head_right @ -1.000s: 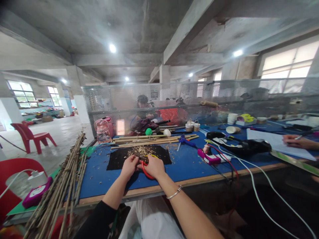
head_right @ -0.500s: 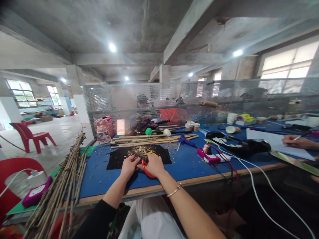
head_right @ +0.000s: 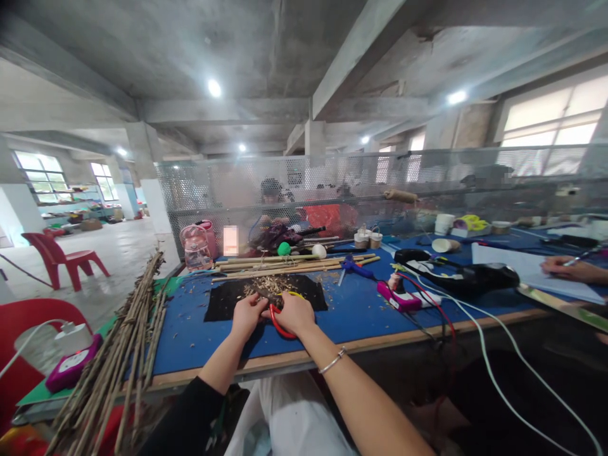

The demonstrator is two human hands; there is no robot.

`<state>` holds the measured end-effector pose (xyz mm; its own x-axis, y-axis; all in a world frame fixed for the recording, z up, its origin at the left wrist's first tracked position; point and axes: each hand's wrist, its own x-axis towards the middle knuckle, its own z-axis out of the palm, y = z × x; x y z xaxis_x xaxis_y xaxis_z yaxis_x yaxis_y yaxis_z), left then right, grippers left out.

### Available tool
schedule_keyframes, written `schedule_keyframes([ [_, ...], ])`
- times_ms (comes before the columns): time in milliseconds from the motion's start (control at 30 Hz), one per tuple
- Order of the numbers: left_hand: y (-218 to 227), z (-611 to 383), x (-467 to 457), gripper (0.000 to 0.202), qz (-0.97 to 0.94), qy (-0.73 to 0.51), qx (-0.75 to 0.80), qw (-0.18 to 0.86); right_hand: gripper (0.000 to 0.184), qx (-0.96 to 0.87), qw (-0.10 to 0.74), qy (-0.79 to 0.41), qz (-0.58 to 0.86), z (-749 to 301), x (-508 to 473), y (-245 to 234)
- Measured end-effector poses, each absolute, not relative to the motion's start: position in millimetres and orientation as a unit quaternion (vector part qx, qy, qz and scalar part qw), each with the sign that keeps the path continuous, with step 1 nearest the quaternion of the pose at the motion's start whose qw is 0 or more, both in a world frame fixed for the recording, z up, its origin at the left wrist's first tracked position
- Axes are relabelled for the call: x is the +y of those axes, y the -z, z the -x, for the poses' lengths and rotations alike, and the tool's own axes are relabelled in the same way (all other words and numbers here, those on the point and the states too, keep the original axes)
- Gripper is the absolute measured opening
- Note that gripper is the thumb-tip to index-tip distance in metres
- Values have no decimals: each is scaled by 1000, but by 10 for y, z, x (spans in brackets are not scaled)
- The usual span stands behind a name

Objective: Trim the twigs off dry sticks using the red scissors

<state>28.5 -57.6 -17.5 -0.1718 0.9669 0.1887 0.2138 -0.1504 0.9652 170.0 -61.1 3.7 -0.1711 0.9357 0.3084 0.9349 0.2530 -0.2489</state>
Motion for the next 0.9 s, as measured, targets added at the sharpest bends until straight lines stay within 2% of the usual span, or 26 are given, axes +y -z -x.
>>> schedule_keyframes([
  [400,119,-286,-618,19,-551,-513,579,313,53,-756,189,-19,627,-1680,-662,-100],
  [633,141,-277,-599,23,-557,-514,584,291,53,-756,197,-25,623,-1687,-667,-83],
  [900,198,-261,-571,21,-536,-534,559,338,52,-743,202,-9,638,-1690,-664,-65],
])
